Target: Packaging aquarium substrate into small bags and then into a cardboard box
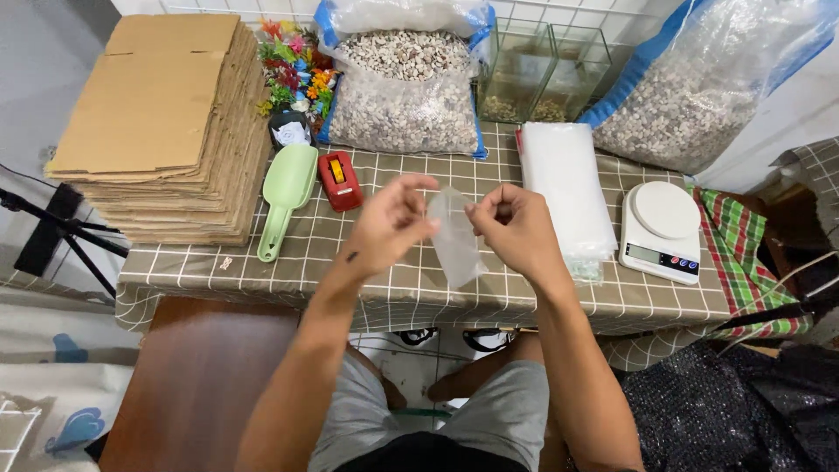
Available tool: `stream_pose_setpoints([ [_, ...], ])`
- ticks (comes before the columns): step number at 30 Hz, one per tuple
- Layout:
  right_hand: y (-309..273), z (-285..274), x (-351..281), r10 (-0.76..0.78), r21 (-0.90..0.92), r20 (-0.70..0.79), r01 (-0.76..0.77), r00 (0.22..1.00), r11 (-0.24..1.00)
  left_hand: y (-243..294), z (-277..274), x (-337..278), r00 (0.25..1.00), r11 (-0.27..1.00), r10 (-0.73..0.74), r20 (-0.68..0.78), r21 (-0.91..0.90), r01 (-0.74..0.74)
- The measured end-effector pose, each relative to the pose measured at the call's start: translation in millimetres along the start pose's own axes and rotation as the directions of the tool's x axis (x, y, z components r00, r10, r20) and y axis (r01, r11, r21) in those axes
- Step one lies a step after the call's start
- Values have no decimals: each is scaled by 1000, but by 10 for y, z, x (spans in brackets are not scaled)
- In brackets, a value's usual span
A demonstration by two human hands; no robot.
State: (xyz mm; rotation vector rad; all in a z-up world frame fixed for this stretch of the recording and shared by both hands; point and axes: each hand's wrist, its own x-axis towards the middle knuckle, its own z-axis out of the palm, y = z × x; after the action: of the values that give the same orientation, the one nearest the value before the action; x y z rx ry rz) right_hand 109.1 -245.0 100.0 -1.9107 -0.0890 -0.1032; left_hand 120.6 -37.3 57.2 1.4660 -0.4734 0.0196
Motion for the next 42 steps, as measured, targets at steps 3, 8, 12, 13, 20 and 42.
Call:
stream_pose_setpoints([
  [3,-185,-55,-70,6,14,42,-6,999,1000,383,-222,-135,959,933,10,-282,348,92],
  [8,-177,-127,-107,11,21,32,-12,999,1000,-369,-966,-474,810,287,335,-481,871,399],
  [12,-164,-84,-126,25,48,42,-27,999,998,-357,-993,-588,750,126,-30,-661,741,659],
  [13,-165,-72,-140,24,50,50,-27,998,998,-425,-1003,-605,745,123,-30,-667,737,665],
  [20,-28,-129,-80,-11,76,-19,13,1000,997,-708,-1191,-616,737,108,43,-674,737,667],
  [42,314,-88,420,57,141,68,-66,996,988,180,-675,2952,932,-21,-63,-358,934,357],
])
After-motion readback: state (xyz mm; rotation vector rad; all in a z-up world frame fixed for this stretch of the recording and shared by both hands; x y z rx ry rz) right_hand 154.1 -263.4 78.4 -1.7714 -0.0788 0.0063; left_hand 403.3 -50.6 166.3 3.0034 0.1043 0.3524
